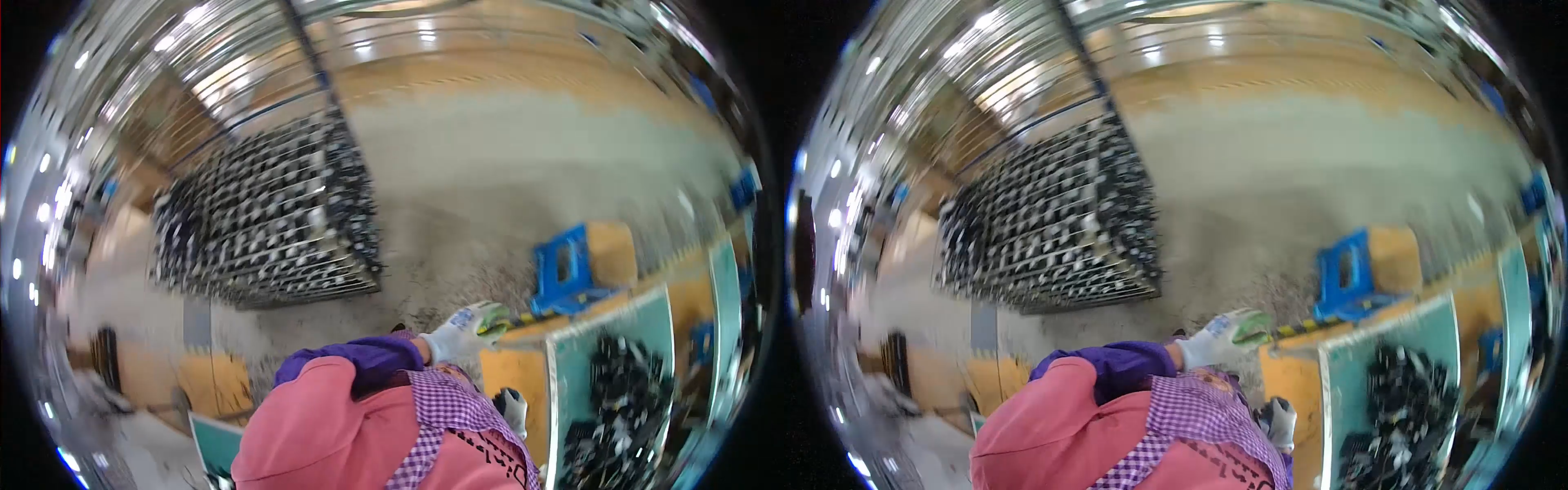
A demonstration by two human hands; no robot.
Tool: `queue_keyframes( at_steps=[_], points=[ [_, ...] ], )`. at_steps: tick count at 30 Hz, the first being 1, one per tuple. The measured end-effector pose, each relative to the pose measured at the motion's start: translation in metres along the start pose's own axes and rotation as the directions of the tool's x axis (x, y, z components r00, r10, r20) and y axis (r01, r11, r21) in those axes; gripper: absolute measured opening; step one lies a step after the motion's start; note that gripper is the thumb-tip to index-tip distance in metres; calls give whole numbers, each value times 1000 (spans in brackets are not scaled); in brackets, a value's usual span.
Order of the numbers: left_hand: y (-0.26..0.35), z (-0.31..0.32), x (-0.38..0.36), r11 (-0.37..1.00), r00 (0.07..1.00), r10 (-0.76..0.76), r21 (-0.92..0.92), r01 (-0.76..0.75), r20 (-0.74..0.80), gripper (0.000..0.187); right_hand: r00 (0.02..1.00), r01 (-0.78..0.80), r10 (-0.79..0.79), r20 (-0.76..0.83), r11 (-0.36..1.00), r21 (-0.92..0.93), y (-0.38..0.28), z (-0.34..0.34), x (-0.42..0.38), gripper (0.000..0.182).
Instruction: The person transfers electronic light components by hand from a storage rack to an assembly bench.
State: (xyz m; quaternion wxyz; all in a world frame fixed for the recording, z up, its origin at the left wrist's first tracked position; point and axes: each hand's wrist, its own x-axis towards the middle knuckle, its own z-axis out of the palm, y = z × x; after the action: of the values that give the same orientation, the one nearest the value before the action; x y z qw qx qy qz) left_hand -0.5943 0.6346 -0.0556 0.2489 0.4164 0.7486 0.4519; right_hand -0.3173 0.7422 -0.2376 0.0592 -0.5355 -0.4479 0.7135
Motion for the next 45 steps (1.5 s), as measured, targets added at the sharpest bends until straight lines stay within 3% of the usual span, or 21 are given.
queue_keyframes(
  at_steps=[6, 10, 11, 14, 16, 17, 20, 22, 25, 26, 28, 30, 31, 33, 36, 37, 40, 41, 42, 44, 45],
  points=[
    [-85, -96, -51, 991, 985, 39, -119, -60, -168, 44, 993, -21, 34, 110, 993, -114, -53, 96, 23, 17],
    [-140, -188, -106, 1000, 928, 24, 14, -20, -372, 48, 963, 103, -17, 269, 946, -306, -72, 212, 43, 14],
    [-142, -215, -126, 994, 905, -108, -49, 96, -412, 50, 962, 110, -27, 273, 949, -295, -73, 250, 42, 13],
    [-181, -267, -176, 972, 783, -228, -93, 214, -579, 50, 876, 264, -32, 482, 867, -423, -71, 354, 46, 14],
    [-184, -312, -213, 963, 745, -261, -110, 246, -614, 44, 819, 255, 46, 572, 864, -434, -82, 431, 9, 18],
    [-196, -320, -225, 965, 658, -262, -182, 189, -706, 39, 780, 360, 42, 624, 786, -503, -80, 465, 11, 19],
    [-218, -347, -267, 930, 407, -362, -358, 90, -839, 29, 625, 390, 140, 768, 796, -463, -88, 569, -32, 18],
    [-211, -371, -293, 913, 286, -385, -317, 258, -878, 28, 467, 477, 166, 868, 780, -405, -82, 637, -46, 18],
    [-231, -392, -324, 887, 156, -459, -442, 135, -875, 29, 336, 572, 230, 913, 721, -392, -84, 732, -91, 24],
    [-242, -404, -338, 929, 128, -314, -277, 246, -941, 26, 314, 545, 261, 913, 738, -398, -78, 762, -97, 23],
    [-238, -448, -361, 834, 141, -185, -80, 545, -972, 29, 285, 486, 290, 914, 778, -399, -63, 813, -110, 21],
    [-285, -488, -379, 661, 152, 85, 170, 731, -985, 33, 266, 374, 358, 895, 817, -438, -53, 856, -121, 17],
    [-279, -516, -381, 591, 188, 32, 170, 789, -982, 36, 276, 282, 414, 868, 828, -484, -43, 875, -118, 18],
    [-294, -576, -382, 366, 423, -113, 358, 859, -899, 45, 259, 118, 499, 827, 834, -540, -34, 907, -123, 20],
    [-329, -656, -365, -34, 685, -152, 696, 717, -713, 58, 259, -21, 542, 800, 831, -556, -5, 954, -104, 20],
    [-352, -679, -360, -122, 709, -283, 758, 641, -646, 66, 314, -181, 598, 738, 800, -571, -1, 964, -108, 22],
    [-418, -724, -337, -352, 757, -534, 913, 207, -377, 65, 240, -127, 552, 799, 833, -538, -4, 975, -108, 35],
    [-439, -729, -330, -273, 768, -554, 942, 197, -321, 60, 233, 140, 518, 823, 820, -555, -13, 975, -114, 38],
    [-441, -737, -320, -192, 776, -573, 963, 187, -264, 56, 350, -204, 669, 655, 737, -644, -27, 982, -135, 38],
    [-440, -742, -315, -58, 734, -619, 949, 311, -279, 56, 218, -406, 750, 624, 651, -641, -19, 985, -124, 36],
    [-433, -747, -313, 0, 710, -647, 932, 363, -277, 56, 272, -402, 742, 612, 666, -629, -11, 987, -119, 37]
  ],
)
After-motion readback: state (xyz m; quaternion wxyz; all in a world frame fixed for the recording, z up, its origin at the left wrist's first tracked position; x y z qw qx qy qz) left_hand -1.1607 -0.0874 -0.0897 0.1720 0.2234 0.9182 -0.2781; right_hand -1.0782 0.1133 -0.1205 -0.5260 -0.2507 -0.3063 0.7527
